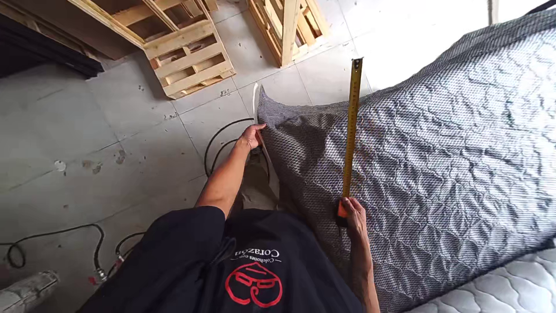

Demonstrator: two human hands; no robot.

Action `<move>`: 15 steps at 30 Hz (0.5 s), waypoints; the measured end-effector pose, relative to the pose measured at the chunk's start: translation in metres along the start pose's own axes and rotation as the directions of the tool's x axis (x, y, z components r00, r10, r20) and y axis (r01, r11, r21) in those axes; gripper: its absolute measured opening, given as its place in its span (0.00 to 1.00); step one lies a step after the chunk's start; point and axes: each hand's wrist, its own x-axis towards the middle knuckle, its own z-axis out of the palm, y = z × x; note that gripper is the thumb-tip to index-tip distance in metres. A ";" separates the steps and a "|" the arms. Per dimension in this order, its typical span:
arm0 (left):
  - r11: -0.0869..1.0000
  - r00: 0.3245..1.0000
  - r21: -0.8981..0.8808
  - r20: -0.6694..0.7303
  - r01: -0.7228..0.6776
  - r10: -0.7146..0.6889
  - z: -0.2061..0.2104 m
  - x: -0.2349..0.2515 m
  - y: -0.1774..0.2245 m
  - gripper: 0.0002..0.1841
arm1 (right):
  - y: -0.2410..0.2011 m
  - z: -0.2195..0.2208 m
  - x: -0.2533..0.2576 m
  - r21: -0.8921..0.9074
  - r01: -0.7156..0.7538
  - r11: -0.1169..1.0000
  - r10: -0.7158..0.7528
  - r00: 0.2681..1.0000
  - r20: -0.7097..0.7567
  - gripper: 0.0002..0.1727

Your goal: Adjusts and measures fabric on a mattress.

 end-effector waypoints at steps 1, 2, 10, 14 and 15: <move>0.999 0.999 -0.027 0.014 -0.033 0.033 -0.006 0.011 0.009 0.21 | -0.001 0.008 -0.002 -0.025 -0.009 1.000 0.009 1.000 -0.019 0.12; 0.998 0.997 -0.041 0.043 -0.057 0.058 -0.011 0.023 0.022 0.20 | -0.004 0.015 -0.005 -0.046 -0.016 0.999 0.014 0.999 -0.035 0.12; 0.935 0.976 0.318 -0.095 -0.157 0.196 -0.009 0.151 0.161 0.34 | -0.047 0.115 -0.027 -0.141 -0.116 0.983 0.099 0.987 -0.125 0.11; 0.919 0.957 0.275 0.017 -0.284 0.291 -0.013 0.168 0.229 0.26 | -0.080 0.171 -0.030 -0.137 -0.154 0.979 0.139 0.984 -0.111 0.11; 0.915 0.948 0.250 0.062 -0.317 0.312 -0.015 0.168 0.245 0.27 | -0.087 0.182 -0.029 -0.150 -0.149 0.977 0.135 0.986 -0.102 0.11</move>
